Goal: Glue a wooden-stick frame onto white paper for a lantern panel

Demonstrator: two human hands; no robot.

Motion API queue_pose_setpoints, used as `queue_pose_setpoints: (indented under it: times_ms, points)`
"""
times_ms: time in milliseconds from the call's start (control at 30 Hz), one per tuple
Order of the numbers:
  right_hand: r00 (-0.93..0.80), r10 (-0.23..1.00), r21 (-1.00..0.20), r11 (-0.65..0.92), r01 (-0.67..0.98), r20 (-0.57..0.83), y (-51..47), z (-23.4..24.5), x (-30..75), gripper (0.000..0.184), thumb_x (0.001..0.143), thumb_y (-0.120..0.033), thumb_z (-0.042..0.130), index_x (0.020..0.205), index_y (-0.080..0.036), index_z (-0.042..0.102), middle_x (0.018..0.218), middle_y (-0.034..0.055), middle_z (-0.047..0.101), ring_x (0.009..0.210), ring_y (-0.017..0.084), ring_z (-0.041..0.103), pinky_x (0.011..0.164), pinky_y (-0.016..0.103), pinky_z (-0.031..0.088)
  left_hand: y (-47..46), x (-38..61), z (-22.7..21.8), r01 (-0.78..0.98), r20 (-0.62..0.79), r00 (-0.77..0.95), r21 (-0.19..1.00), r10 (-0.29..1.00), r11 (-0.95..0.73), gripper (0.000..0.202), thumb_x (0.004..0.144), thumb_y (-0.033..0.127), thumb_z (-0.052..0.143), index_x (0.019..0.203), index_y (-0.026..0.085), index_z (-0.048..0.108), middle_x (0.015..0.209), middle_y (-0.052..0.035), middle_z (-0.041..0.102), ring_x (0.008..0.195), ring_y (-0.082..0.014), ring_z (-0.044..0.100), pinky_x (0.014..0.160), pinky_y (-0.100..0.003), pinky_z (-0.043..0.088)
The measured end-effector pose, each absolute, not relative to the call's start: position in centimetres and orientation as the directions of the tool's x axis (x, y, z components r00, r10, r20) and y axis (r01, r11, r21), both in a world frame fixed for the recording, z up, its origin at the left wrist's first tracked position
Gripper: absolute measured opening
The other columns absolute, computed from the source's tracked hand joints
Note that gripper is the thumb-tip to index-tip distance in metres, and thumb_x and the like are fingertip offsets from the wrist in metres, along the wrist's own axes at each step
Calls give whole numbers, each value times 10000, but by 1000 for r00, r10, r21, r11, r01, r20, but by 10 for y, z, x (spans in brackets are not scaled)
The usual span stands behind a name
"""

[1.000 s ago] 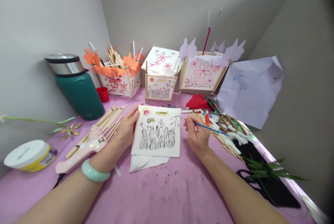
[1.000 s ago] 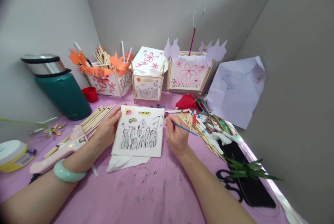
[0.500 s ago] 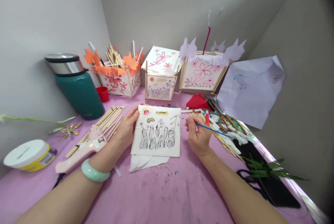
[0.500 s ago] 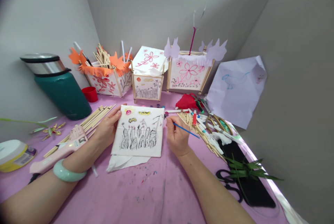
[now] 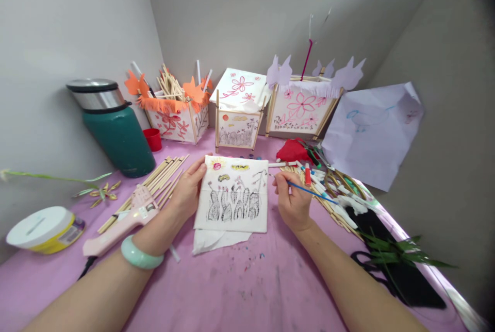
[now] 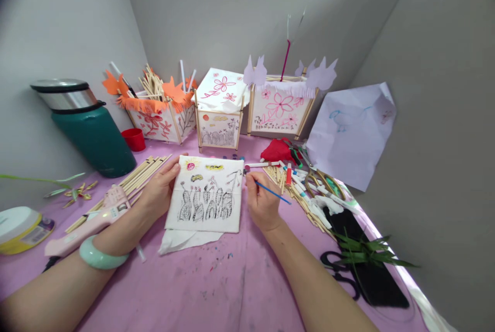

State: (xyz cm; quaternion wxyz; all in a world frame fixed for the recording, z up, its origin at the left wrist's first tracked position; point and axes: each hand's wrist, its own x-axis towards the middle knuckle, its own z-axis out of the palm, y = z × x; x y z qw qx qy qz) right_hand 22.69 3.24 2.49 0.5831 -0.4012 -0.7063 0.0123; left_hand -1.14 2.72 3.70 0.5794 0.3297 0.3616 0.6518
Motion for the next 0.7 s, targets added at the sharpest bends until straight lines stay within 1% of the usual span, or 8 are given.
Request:
queue_pose_setpoints:
  times_ms: [233, 400, 700]
  points:
    - [-14, 583, -477, 677, 561, 812, 35, 21, 228, 123, 925, -270, 473, 864, -213, 563, 768, 8, 632, 666, 146, 605, 642, 301, 481, 27, -12, 36, -507, 31, -103, 858, 994, -79, 435, 735, 264, 722, 1154, 235, 608, 901, -13, 732, 765, -152, 681, 681, -243, 556]
    - [-30, 573, -455, 680, 575, 819, 35, 22, 228, 107, 924, -259, 486, 896, -213, 579, 780, 2, 649, 635, 134, 612, 639, 290, 481, 28, -12, 35, -515, 26, -105, 854, 994, -77, 433, 739, 253, 719, 1158, 233, 611, 917, -16, 732, 762, -151, 681, 687, -249, 559]
    - [-71, 568, -433, 697, 572, 820, 34, 23, 227, 105, 921, -261, 499, 901, -219, 593, 784, 10, 660, 678, 146, 631, 657, 289, 489, 28, -12, 35, -542, 4, -112, 838, 994, -65, 425, 749, 225, 707, 1165, 229, 618, 930, -28, 735, 773, -157, 682, 692, -257, 563]
